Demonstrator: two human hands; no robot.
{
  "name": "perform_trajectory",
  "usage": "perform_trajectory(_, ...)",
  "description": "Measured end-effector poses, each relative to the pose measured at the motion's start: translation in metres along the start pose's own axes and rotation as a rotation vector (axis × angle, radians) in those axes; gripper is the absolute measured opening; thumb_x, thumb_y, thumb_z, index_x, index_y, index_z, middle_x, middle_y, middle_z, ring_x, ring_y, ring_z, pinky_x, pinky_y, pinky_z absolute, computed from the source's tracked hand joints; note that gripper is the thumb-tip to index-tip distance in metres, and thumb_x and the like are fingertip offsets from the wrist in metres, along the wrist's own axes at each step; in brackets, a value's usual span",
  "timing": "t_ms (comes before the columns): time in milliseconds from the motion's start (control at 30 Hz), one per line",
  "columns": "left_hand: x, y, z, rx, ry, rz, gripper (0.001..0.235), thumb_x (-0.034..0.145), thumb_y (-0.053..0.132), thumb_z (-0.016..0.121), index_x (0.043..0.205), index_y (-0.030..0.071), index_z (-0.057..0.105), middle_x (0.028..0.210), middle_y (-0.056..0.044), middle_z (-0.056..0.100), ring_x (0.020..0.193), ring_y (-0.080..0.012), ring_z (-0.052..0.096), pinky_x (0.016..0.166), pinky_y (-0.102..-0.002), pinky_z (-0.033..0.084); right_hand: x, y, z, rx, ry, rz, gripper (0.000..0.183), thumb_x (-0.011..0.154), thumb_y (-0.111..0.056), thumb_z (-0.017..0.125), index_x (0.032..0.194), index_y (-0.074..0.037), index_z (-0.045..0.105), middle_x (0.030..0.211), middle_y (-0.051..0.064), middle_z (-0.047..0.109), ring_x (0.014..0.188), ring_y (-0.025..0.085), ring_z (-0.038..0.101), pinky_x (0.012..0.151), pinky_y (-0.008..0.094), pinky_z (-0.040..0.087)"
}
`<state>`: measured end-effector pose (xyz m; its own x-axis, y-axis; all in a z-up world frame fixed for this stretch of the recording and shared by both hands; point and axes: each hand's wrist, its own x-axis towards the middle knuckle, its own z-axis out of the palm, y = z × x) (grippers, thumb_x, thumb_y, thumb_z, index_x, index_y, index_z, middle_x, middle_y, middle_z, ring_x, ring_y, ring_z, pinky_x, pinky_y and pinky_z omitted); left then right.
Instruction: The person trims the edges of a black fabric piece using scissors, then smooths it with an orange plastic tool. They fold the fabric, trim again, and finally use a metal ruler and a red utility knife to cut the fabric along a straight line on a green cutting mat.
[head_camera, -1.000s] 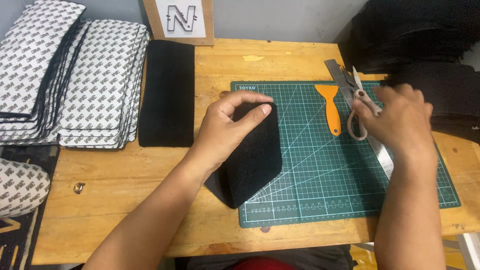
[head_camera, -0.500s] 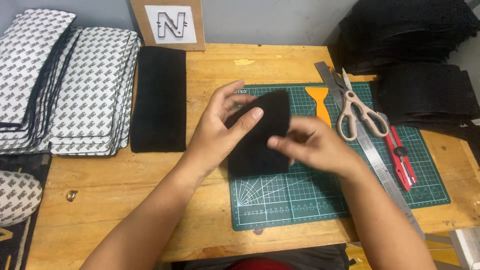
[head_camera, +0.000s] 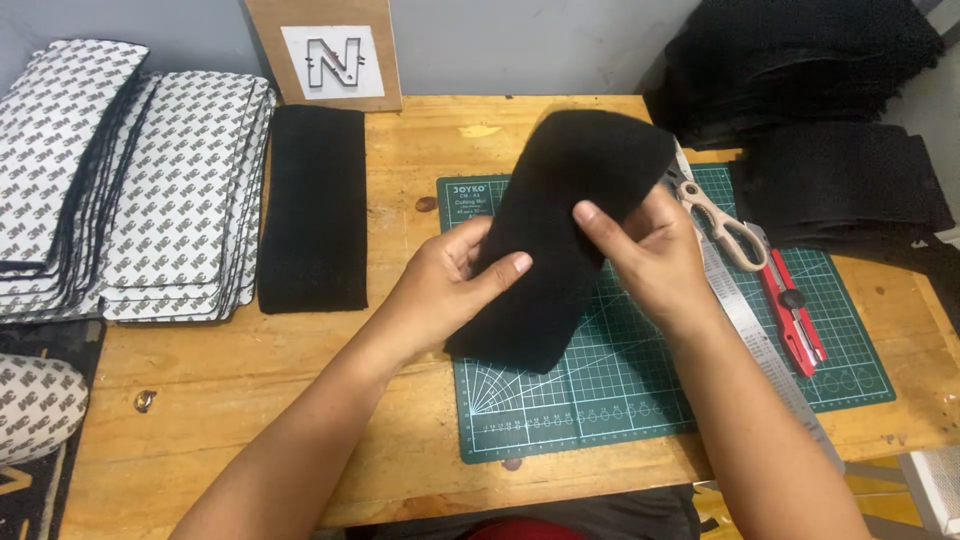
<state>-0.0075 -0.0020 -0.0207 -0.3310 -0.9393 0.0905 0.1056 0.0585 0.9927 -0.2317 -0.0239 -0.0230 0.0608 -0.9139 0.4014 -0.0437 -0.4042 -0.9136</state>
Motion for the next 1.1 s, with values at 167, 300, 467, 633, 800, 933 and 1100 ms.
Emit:
perform_trajectory(167, 0.005, -0.013, -0.004, 0.042, -0.033, -0.022, 0.034, 0.096, 0.014, 0.071, 0.129, 0.006, 0.068, 0.110, -0.015, 0.078, 0.097, -0.0201, 0.072, 0.080, -0.035, 0.065, -0.004, 0.015, -0.013, -0.059, -0.022, 0.077, 0.032, 0.097, -0.007, 0.073, 0.126, 0.001, 0.064, 0.113, 0.016, 0.070, 0.099, 0.023, 0.066, 0.089, 0.042, 0.058)
perform_trajectory(300, 0.009, -0.019, -0.009, 0.103, 0.015, -0.046, 0.032, 0.096, 0.014, 0.070, 0.127, 0.007, 0.071, 0.109, -0.014, 0.079, 0.093, -0.0186, 0.072, 0.073, -0.032, 0.066, -0.010, 0.043, -0.023, 0.040, -0.284, 0.267, 0.013, 0.091, 0.006, 0.069, 0.103, 0.001, 0.072, 0.084, 0.018, 0.074, 0.045, 0.021, 0.069, 0.043, 0.033, 0.062)
perform_trajectory(467, 0.005, -0.003, -0.006, 0.059, 0.049, -0.133, 0.035, 0.094, 0.018, 0.072, 0.127, 0.006, 0.068, 0.102, -0.016, 0.076, 0.070, -0.0200, 0.069, 0.044, -0.026, 0.059, -0.003, 0.032, -0.013, 0.145, -0.128, 0.290, 0.013, 0.094, 0.008, 0.065, 0.106, 0.009, 0.068, 0.083, 0.022, 0.070, 0.048, 0.027, 0.070, 0.038, 0.038, 0.064)
perform_trajectory(633, 0.002, 0.010, -0.004, -0.004, 0.081, -0.210, 0.038, 0.090, 0.017, 0.075, 0.122, -0.002, 0.067, 0.097, -0.021, 0.074, 0.049, -0.0211, 0.065, 0.031, -0.026, 0.057, 0.005, 0.024, -0.016, 0.195, 0.031, 0.323, 0.015, 0.096, 0.003, 0.068, 0.109, 0.009, 0.067, 0.092, 0.022, 0.072, 0.058, 0.030, 0.072, 0.040, 0.040, 0.066)
perform_trajectory(800, 0.004, 0.005, -0.003, -0.076, 0.146, -0.228, 0.031, 0.093, 0.011, 0.071, 0.119, -0.003, 0.067, 0.094, -0.021, 0.072, 0.046, -0.0260, 0.068, 0.034, -0.032, 0.061, 0.001, 0.019, -0.011, 0.216, -0.040, 0.408, 0.022, 0.089, 0.009, 0.070, 0.111, 0.008, 0.069, 0.098, 0.022, 0.073, 0.068, 0.032, 0.075, 0.048, 0.043, 0.069)
perform_trajectory(933, 0.009, -0.014, -0.004, -0.115, 0.154, -0.191, 0.034, 0.092, 0.010, 0.074, 0.122, -0.002, 0.067, 0.097, -0.021, 0.072, 0.057, -0.0342, 0.073, 0.042, -0.041, 0.065, 0.010, 0.005, -0.005, 0.188, -0.017, 0.426, 0.024, 0.091, 0.007, 0.067, 0.115, 0.009, 0.067, 0.100, 0.025, 0.073, 0.071, 0.033, 0.075, 0.054, 0.041, 0.071)
perform_trajectory(1100, 0.006, 0.004, -0.003, -0.174, 0.173, -0.169, 0.053, 0.096, 0.014, 0.066, 0.142, -0.007, 0.049, 0.109, -0.025, 0.065, 0.065, -0.0299, 0.075, 0.060, -0.042, 0.070, 0.017, -0.001, -0.013, 0.217, 0.086, 0.376, 0.020, 0.091, 0.009, 0.067, 0.110, 0.007, 0.066, 0.096, 0.023, 0.072, 0.070, 0.033, 0.076, 0.053, 0.043, 0.070)
